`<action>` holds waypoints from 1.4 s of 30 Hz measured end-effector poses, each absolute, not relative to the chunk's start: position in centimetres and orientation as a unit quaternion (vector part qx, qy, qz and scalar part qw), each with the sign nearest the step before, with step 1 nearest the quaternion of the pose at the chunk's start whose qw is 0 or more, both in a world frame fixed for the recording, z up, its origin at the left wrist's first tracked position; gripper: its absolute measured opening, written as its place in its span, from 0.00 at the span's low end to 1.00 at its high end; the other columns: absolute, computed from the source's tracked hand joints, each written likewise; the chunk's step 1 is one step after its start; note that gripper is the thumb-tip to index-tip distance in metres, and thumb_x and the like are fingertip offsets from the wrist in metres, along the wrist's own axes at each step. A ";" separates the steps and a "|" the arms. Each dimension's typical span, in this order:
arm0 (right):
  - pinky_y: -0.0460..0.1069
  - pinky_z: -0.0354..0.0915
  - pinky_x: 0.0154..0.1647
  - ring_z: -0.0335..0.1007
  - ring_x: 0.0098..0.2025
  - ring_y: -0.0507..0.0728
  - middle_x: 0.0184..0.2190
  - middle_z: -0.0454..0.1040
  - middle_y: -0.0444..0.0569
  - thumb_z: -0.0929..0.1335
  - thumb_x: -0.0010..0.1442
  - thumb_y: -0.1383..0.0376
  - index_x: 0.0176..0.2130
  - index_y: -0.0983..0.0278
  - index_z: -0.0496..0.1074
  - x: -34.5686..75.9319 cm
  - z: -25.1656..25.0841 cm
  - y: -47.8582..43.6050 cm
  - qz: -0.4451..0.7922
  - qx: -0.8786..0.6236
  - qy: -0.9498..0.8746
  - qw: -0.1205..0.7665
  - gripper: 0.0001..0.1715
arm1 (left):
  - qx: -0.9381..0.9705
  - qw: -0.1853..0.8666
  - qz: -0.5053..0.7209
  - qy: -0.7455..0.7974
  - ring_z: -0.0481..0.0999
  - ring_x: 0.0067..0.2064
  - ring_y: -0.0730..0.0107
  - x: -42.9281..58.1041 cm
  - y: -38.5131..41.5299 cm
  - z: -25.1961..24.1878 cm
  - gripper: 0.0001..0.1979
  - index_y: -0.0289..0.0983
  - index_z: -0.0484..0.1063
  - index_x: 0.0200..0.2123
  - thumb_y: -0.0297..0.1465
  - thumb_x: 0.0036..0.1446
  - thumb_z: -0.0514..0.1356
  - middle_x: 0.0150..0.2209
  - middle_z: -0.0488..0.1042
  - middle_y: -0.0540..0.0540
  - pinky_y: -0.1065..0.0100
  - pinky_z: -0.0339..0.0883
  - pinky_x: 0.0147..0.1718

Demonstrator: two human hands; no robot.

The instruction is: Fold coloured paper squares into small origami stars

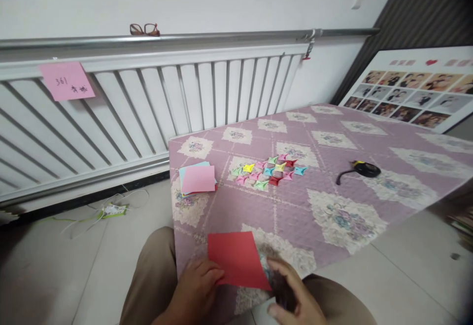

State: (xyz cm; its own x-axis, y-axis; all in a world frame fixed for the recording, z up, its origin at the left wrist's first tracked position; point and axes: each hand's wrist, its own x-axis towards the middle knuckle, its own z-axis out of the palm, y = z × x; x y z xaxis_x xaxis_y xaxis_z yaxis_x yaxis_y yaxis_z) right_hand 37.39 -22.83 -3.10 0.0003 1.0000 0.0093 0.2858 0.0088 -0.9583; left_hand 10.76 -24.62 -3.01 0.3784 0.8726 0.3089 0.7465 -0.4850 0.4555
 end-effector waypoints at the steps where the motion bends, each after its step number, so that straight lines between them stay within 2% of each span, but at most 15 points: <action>1: 0.60 0.59 0.57 0.64 0.56 0.67 0.52 0.73 0.50 0.75 0.33 0.65 0.47 0.53 0.74 37.3 -3.3 -22.9 0.401 -0.539 -0.638 0.376 0.37 | 0.820 0.129 0.266 0.489 0.75 0.40 0.65 10.7 -25.2 -2.8 0.14 0.41 0.72 0.43 0.23 0.57 0.51 0.40 0.77 0.45 0.64 0.69 0.41; 3: 0.63 0.54 0.60 0.61 0.59 0.68 0.53 0.71 0.49 0.74 0.36 0.66 0.50 0.51 0.72 36.7 -3.7 -22.9 0.347 -0.495 -0.742 0.291 0.38 | 0.820 0.144 0.274 0.482 0.75 0.40 0.66 10.7 -26.2 -2.5 0.14 0.40 0.72 0.43 0.24 0.58 0.51 0.39 0.77 0.45 0.65 0.69 0.41; 4: 0.64 0.53 0.59 0.62 0.58 0.68 0.52 0.73 0.49 0.73 0.39 0.66 0.48 0.51 0.73 36.4 -4.0 -22.8 0.313 -0.490 -0.768 0.269 0.34 | 0.820 0.149 0.278 0.477 0.75 0.40 0.66 10.7 -26.5 -2.5 0.14 0.40 0.72 0.42 0.24 0.58 0.51 0.39 0.77 0.45 0.65 0.69 0.41; 7: 0.64 0.52 0.58 0.65 0.56 0.66 0.46 0.76 0.47 0.69 0.47 0.67 0.37 0.51 0.77 35.6 -4.6 -21.9 0.235 -0.492 -0.800 0.249 0.16 | 0.814 0.150 0.276 0.489 0.74 0.42 0.64 10.3 -26.9 -3.0 0.13 0.39 0.72 0.43 0.25 0.57 0.52 0.41 0.76 0.43 0.63 0.69 0.42; 10: 0.64 0.52 0.57 0.65 0.55 0.64 0.44 0.77 0.46 0.68 0.51 0.66 0.32 0.52 0.77 35.5 -4.8 -21.2 0.213 -0.489 -0.807 0.253 0.09 | 0.794 0.134 0.251 0.538 0.73 0.45 0.59 9.6 -26.8 -3.9 0.16 0.41 0.73 0.45 0.26 0.52 0.57 0.44 0.75 0.42 0.58 0.67 0.44; 13: 0.64 0.52 0.57 0.64 0.56 0.65 0.46 0.76 0.47 0.68 0.50 0.65 0.34 0.53 0.77 35.8 -4.8 -21.3 0.213 -0.482 -0.811 0.255 0.10 | 0.769 0.119 0.235 0.583 0.73 0.44 0.58 9.3 -26.4 -4.2 0.14 0.44 0.75 0.40 0.26 0.50 0.58 0.41 0.75 0.44 0.58 0.65 0.41; 16: 0.64 0.53 0.58 0.63 0.56 0.65 0.48 0.75 0.48 0.67 0.55 0.61 0.35 0.53 0.76 36.1 -5.0 -21.7 0.209 -0.490 -0.803 0.266 0.08 | 0.742 0.117 0.232 0.618 0.72 0.42 0.60 9.7 -26.2 -3.9 0.09 0.45 0.76 0.36 0.28 0.55 0.57 0.38 0.74 0.46 0.58 0.62 0.40; 18: 0.65 0.53 0.57 0.64 0.56 0.65 0.47 0.75 0.48 0.65 0.59 0.58 0.36 0.53 0.76 36.0 -5.2 -21.9 0.199 -0.503 -0.794 0.277 0.11 | 0.728 0.124 0.225 0.636 0.72 0.42 0.60 10.0 -26.2 -3.6 0.08 0.44 0.76 0.34 0.29 0.57 0.56 0.37 0.74 0.46 0.58 0.61 0.40; 22: 0.64 0.57 0.54 0.66 0.53 0.66 0.43 0.77 0.48 0.65 0.59 0.55 0.40 0.53 0.76 35.4 -5.6 -21.9 0.168 -0.531 -0.770 0.311 0.12 | 0.705 0.135 0.209 0.664 0.71 0.41 0.60 10.1 -26.1 -3.5 0.10 0.41 0.74 0.29 0.32 0.59 0.55 0.36 0.73 0.46 0.59 0.58 0.38; 25: 0.62 0.59 0.53 0.67 0.51 0.65 0.40 0.76 0.49 0.65 0.59 0.55 0.34 0.55 0.76 34.8 -5.4 -21.7 0.142 -0.544 -0.757 0.333 0.12 | 0.692 0.144 0.190 0.681 0.71 0.41 0.60 10.0 -25.7 -3.7 0.10 0.41 0.74 0.29 0.33 0.60 0.55 0.36 0.73 0.47 0.60 0.56 0.38; 30: 0.60 0.61 0.51 0.67 0.48 0.64 0.39 0.75 0.51 0.65 0.59 0.52 0.22 0.58 0.71 34.4 -5.1 -21.3 0.096 -0.563 -0.747 0.340 0.20 | 0.672 0.161 0.140 0.709 0.69 0.41 0.59 10.3 -24.8 -3.0 0.11 0.39 0.73 0.27 0.35 0.59 0.56 0.34 0.73 0.46 0.59 0.54 0.39; 42: 0.57 0.60 0.42 0.67 0.43 0.63 0.38 0.73 0.52 0.61 0.62 0.46 0.23 0.59 0.71 34.1 -5.5 -21.1 0.027 -0.593 -0.748 0.295 0.27 | 0.662 0.175 0.071 0.726 0.68 0.41 0.59 10.9 -23.3 -0.7 0.13 0.39 0.75 0.26 0.37 0.59 0.57 0.33 0.74 0.47 0.55 0.52 0.44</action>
State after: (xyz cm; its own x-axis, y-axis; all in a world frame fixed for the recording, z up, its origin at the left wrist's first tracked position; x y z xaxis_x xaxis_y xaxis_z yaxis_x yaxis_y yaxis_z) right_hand 34.12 -21.06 -5.47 -0.1215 0.9040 0.4099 0.8724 0.2942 -0.3902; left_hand 10.93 -23.26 -0.72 -0.0633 0.9852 -0.1596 0.9355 0.1142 0.3345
